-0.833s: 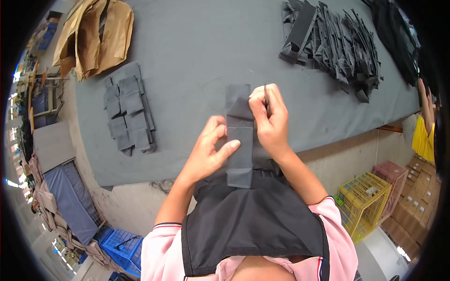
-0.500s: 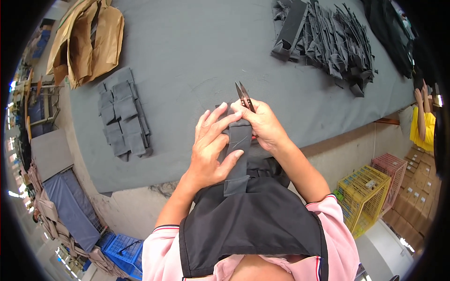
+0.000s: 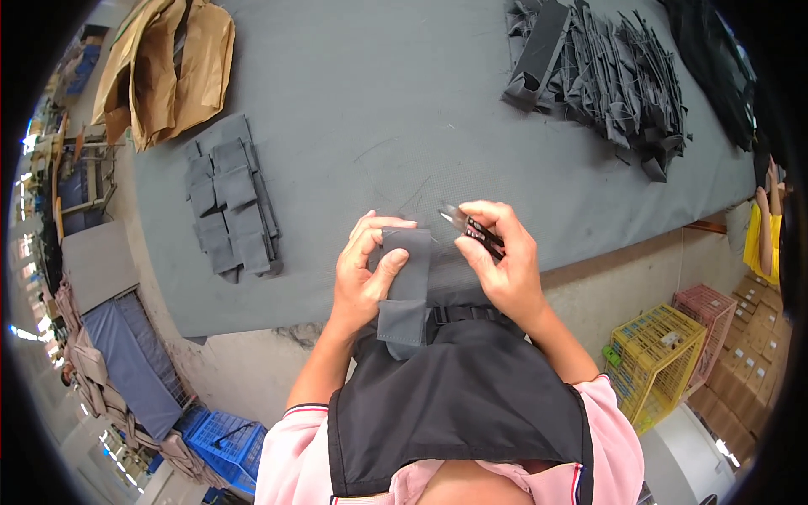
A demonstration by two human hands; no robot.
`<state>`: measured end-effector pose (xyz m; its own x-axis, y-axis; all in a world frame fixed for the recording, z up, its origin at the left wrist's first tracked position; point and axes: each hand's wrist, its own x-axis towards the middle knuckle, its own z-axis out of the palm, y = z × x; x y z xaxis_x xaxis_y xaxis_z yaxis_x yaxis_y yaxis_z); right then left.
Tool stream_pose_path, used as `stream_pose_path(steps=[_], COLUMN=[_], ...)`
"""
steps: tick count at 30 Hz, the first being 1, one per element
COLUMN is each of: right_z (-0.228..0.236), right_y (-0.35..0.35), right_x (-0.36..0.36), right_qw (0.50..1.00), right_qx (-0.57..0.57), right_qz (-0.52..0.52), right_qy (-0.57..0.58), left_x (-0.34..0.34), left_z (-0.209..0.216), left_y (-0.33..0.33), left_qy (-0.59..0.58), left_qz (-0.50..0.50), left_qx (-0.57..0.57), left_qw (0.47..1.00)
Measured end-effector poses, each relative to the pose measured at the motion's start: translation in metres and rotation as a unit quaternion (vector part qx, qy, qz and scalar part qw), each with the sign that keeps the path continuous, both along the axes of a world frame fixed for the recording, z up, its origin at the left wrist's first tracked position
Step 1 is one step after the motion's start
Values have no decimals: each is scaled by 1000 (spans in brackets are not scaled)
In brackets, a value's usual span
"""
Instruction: Manually trim excess threads or material from small black fabric pieces using a small hand tool.
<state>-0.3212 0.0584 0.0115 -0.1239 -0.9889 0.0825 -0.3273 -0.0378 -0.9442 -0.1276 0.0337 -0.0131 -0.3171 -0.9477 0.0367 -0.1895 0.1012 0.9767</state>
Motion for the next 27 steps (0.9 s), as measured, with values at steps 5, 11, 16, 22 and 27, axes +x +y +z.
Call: stream_pose_path(steps=[5,11,16,22,27], right_z=[3,-1,-1,-1,0], right_y=[5,10,11,14,15], right_x=[-10,-10,-9,-11,-8], right_qw=[998,999,998,998,999], right_qx=[-20,-13,-9,-26,-18], right_qz=[18,44,46,51,42], right_qy=[61,-10,-30,7,-6], left_x=[-1,-3,-3,-4,-4], left_z=[8,12,17,19,24], left_y=[-3,-3,-4,-5,-5], left_qy=[7,8,-7,-41,-89], left_qz=[7,-2,-3,-1,-19], left_qx=[-10,-12,-28,-44,-60], left_qw=[1000,1000,1000,998,994])
